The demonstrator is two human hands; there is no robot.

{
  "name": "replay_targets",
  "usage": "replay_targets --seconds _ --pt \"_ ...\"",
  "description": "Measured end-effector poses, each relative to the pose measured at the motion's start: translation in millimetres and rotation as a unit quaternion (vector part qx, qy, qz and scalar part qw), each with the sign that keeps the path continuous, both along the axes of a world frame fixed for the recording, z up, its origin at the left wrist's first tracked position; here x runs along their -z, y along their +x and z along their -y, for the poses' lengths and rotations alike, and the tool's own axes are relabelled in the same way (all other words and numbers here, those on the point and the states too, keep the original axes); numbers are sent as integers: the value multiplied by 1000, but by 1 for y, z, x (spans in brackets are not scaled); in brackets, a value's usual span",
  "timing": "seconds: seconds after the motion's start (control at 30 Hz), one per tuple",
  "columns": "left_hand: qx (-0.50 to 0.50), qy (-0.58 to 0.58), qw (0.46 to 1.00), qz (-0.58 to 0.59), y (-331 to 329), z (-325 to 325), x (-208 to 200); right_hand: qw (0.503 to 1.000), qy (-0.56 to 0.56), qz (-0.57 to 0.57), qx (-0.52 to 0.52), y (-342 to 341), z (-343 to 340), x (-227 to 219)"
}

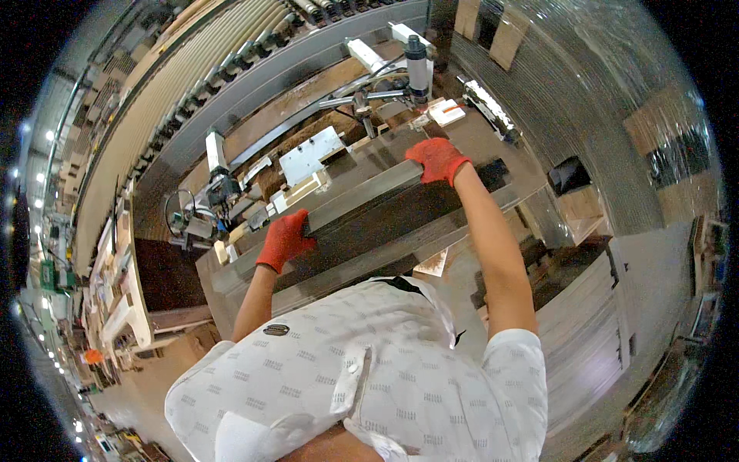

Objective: The person feeds wooden panels into a processing machine and then carries and stacks the panels onto a wooden pallet.

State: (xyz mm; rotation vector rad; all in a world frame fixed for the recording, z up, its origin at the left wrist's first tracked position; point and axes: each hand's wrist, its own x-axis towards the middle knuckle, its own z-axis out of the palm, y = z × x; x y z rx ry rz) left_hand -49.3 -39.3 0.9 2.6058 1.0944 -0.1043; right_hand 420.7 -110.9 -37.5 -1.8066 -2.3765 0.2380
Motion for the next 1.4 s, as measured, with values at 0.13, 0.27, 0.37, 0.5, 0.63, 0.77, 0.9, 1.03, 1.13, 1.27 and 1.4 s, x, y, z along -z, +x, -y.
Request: replay_targets --seconds 0.13,0.27,0.37,0.5,0.63,0.77,0.9,1.03,1.13,1.27,1.4 --pt "9 18 1000 22 -2 3 -1 999 -43 10 1 -2 1 -10" --pt "-1 93 991 96 -27 14 -9 995 89 11 -35 -1 6 -16" --pt "-268 -7 919 289 -100 10 -4 986 130 -101 13 -1 22 -52" --pt "-522 30 736 430 -176 21 -36 849 8 -453 271 71 73 -5" --pt "-651 -32 632 419 -305 33 32 748 -145 -555 334 99 51 48" --pt "-668 -269 534 443 -332 37 70 768 -172 -543 294 114 38 75" --pt "-567 -233 510 603 -299 32 93 778 -165 -521 310 119 37 78" --pt "-539 -269 522 604 -317 33 106 803 -167 -490 296 131 36 85" --pt "-562 -269 520 585 -320 38 108 798 -173 -514 262 123 41 85" --pt "-573 -279 496 590 -347 49 110 775 -238 -507 291 104 24 61" --pt "-489 -266 522 646 -332 38 123 808 -162 -492 282 141 58 68"
